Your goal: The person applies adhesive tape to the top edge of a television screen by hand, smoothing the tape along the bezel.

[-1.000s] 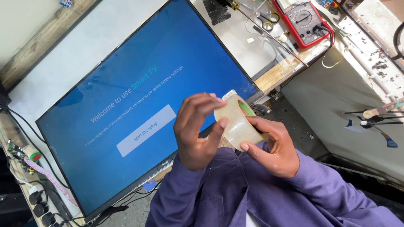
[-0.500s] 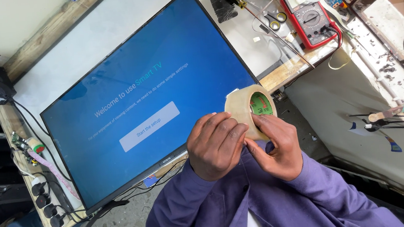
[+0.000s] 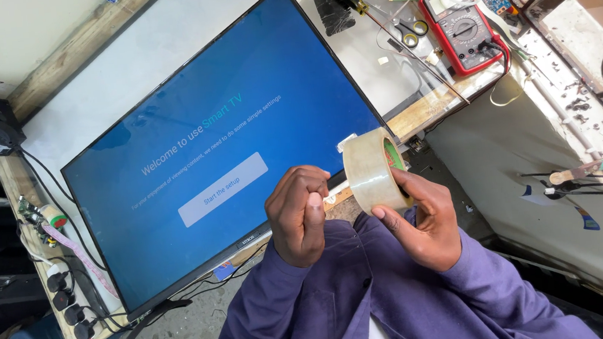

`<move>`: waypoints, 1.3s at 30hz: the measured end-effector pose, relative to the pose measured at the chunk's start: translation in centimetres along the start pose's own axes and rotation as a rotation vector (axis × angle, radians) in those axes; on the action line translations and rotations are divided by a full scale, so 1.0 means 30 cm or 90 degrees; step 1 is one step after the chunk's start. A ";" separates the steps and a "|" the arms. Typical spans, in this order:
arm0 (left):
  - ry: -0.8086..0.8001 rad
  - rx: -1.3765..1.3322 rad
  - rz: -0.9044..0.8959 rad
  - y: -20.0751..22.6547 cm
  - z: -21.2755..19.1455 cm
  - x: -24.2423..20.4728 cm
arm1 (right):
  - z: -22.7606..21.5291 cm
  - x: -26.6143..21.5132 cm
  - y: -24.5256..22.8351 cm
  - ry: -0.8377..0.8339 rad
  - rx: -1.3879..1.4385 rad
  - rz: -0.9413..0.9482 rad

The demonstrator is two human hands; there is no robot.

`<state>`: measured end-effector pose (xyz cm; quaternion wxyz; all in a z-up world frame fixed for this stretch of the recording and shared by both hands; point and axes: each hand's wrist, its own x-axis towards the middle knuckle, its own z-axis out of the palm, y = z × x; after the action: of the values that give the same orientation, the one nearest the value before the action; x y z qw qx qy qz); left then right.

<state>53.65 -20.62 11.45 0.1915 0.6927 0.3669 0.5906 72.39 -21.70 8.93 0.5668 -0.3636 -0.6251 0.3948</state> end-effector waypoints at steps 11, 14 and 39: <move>-0.052 -0.065 -0.113 0.039 -0.027 -0.039 | 0.016 -0.001 -0.022 0.050 0.298 0.143; -0.064 -0.124 -0.188 -0.011 0.001 -0.145 | 0.012 -0.014 -0.011 0.085 0.320 0.156; -0.159 0.196 -0.212 -0.046 0.065 -0.440 | -0.038 -0.088 0.073 0.038 0.251 0.217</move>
<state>54.69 -29.10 1.10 0.2220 0.7112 0.5353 0.3980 73.78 -23.06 5.87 0.5705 -0.3573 -0.4487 0.5878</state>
